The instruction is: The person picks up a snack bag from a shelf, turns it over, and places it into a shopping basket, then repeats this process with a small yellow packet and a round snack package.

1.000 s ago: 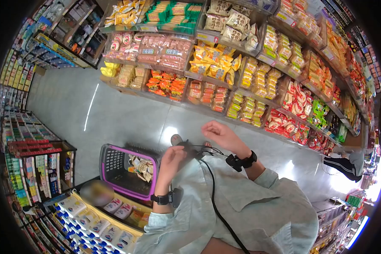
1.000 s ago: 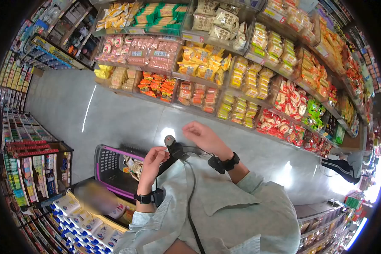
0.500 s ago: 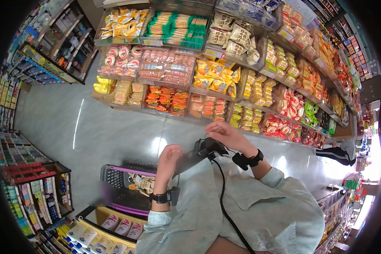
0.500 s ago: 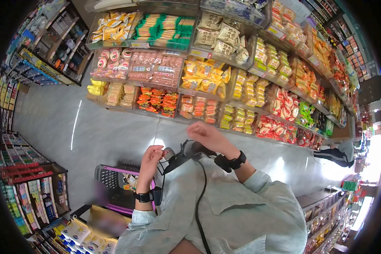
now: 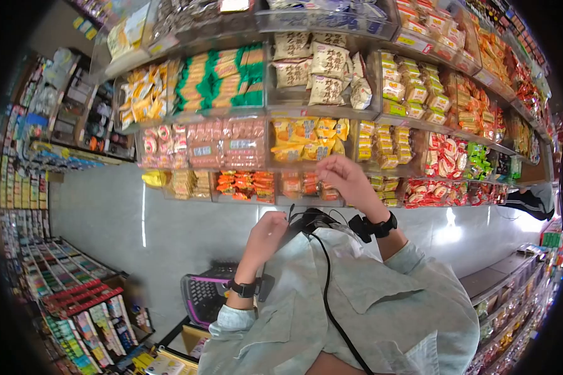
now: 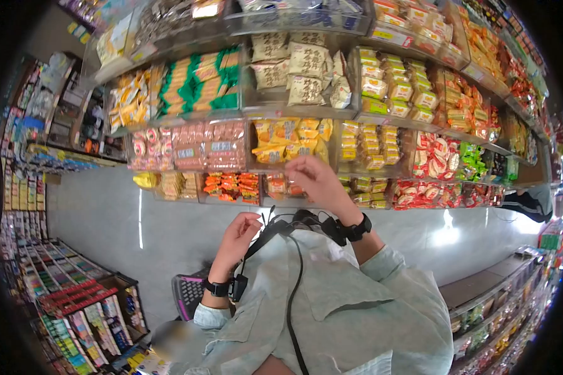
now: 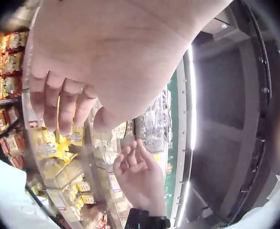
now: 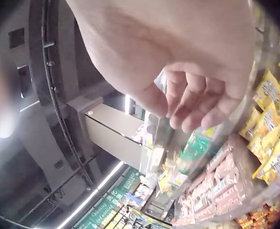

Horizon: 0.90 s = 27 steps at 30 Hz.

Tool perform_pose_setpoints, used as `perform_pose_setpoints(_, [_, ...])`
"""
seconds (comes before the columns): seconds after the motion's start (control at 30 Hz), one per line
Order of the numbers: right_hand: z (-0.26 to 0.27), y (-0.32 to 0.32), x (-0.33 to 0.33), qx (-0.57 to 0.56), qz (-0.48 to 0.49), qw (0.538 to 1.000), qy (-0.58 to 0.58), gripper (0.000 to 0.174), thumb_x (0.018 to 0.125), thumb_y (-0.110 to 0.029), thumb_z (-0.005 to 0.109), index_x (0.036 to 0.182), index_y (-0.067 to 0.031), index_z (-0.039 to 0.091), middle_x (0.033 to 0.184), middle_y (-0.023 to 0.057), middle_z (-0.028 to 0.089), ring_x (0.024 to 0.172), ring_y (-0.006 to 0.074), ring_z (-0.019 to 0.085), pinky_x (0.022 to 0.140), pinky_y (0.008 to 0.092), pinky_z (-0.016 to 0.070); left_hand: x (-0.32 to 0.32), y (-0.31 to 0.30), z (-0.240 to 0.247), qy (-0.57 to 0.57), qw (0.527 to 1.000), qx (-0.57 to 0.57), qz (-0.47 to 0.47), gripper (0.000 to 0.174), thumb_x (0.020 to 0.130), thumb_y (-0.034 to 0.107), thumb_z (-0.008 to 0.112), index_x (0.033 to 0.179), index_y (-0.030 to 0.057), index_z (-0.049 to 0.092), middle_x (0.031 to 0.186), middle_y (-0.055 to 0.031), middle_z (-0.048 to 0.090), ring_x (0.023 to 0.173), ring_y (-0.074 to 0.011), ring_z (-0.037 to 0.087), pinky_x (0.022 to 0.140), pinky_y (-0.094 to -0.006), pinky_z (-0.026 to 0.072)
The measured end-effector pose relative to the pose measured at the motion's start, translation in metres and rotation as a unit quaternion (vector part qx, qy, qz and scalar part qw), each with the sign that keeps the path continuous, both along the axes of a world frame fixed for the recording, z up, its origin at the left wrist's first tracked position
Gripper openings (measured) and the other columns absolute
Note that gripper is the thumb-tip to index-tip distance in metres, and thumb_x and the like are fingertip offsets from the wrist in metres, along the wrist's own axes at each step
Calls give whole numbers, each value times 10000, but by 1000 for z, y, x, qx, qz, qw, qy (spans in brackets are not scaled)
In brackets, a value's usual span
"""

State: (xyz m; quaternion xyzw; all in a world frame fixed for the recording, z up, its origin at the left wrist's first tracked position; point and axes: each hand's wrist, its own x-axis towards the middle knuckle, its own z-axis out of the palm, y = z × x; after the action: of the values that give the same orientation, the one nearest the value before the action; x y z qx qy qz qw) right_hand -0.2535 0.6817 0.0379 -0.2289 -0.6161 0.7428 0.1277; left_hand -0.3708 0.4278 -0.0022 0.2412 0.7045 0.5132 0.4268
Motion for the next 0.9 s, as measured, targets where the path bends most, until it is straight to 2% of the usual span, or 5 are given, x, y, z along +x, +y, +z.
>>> perform_pose_setpoints(0.3, [21, 141, -69, 28, -186, 975, 121, 257, 949, -88, 635, 1191, -40, 561, 1129, 55, 654, 1045, 129, 600, 878, 269, 482, -62, 201, 73, 223, 968, 96, -59, 243, 963, 55, 603, 1197, 0, 566, 1054, -30, 624, 964, -119, 620, 867, -271, 494])
perform_pose_setpoints(0.43, [1, 181, -93, 90, -190, 976, 64, 377, 920, -111, 662, 1267, -35, 534, 1227, 93, 620, 1057, 146, 596, 913, 302, 487, -96, 279, 71, 316, 942, 97, -57, 443, 938, 85, 628, 1352, 1, 497, 1300, -123, 577, 1194, -195, 567, 976, -336, 476])
perform_pose_setpoints(0.63, [-29, 203, -117, 168, -167, 971, -30, 759, 877, -309, 693, 1473, 18, 354, 1440, 251, 492, 1337, 371, 494, 1085, 398, 400, -139, 349, 20, 276, 959, 57, -16, 684, 927, 222, 637, 1507, 3, 349, 1445, -245, 487, 1268, -338, 528, 1035, -385, 433])
perform_pose_setpoints(0.77, [-28, 201, -121, 203, -202, 957, -43, 837, 866, -318, 703, 1506, 38, 299, 1431, 266, 489, 1342, 351, 489, 1079, 399, 408, -128, 356, 45, 156, 986, 46, -26, 688, 925, 187, 632, 1505, -12, 320, 1358, -206, 565, 1192, -260, 590, 988, -359, 467])
perform_pose_setpoints(0.9, [-39, 205, -119, 146, -183, 970, -67, 730, 861, -295, 720, 1443, 30, 421, 1320, 222, 557, 1210, 324, 563, 1013, 389, 450, -127, 342, 58, 140, 989, -10, -34, 635, 934, 132, 619, 1494, -22, 364, 1138, -91, 627, 999, -147, 601, 864, -287, 487])
